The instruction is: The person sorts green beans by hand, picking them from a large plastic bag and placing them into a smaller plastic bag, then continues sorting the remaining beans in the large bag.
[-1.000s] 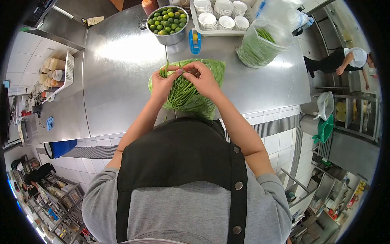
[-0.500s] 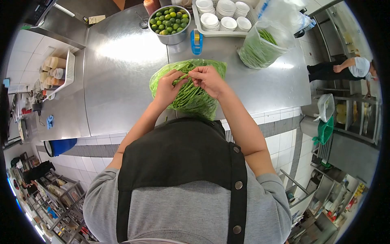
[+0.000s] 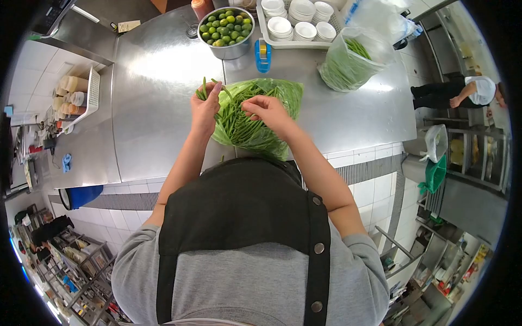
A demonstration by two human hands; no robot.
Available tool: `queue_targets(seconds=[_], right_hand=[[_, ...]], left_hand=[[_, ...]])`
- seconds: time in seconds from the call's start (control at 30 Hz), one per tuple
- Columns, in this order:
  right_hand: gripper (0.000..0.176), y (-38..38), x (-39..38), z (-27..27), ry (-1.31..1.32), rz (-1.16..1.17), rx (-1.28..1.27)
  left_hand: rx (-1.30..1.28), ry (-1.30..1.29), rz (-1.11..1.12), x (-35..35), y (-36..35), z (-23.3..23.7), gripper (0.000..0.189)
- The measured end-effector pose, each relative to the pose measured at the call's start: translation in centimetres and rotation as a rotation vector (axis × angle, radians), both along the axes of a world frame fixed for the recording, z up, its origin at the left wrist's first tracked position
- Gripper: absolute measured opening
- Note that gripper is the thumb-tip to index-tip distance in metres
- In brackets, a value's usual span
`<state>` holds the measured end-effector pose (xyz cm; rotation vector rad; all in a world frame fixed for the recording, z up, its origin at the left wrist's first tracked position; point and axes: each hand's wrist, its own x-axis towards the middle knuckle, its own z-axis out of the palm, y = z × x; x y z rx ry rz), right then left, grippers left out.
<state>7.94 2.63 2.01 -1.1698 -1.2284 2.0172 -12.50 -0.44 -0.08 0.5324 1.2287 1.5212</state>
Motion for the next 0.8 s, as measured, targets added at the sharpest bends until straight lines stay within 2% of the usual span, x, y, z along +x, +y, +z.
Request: queue_targets(seconds=[0.1,0.2,0.3,0.4,0.5,0.6,0.63,0.73,0.77,0.8], right_hand=[[0.018,-0.5,-1.1,0.1,-0.276,0.086,0.257],[0.017,-1.1,-2.0,0.8,-0.389,0.037,0.459],[0.017,-0.7,-1.6,1.2,-0.271,0.086,0.655],[0.017,-0.5,-1.1,2.3,0.021,0.372,0.414],[0.017,0.4,-0.4,1.1,-0.113,0.389,0.504],[0.023,2.0,0.5,-0.8,-0.596,0.202,0.742],[0.014,2.2,0.8,-0.9,-0.594,0.186,0.695],[0.010,2.0,1.4,-3.8,-0.556,0.016,0.919],[0.011,2.0,1.8,-4.6,-0.554,0.005,0.905],[0.014,1.9,1.8,-4.9,-0.551,-0.005,0.889]], left_hand=[[0.006,0.110,0.079,0.9,0.0,0.7,0.014],[0.090,0.278,0.084,1.3,-0.1,0.6,0.013],[0.084,0.291,0.128,1.4,0.0,0.2,0.012],[-0.029,0.066,0.103,1.2,-0.4,0.7,0.013],[-0.032,-0.089,0.107,0.1,-0.4,0.7,0.015],[-0.045,-0.430,0.090,-0.9,-0.1,-0.1,0.016],[-0.061,-0.572,0.094,-0.8,-0.1,0.1,0.020],[-0.204,-0.110,-0.169,-0.3,-0.6,-0.7,0.026],[-0.337,0.191,-0.203,0.4,-0.8,-0.5,0.028],[-0.293,0.415,-0.281,0.8,-1.1,-0.8,0.027]])
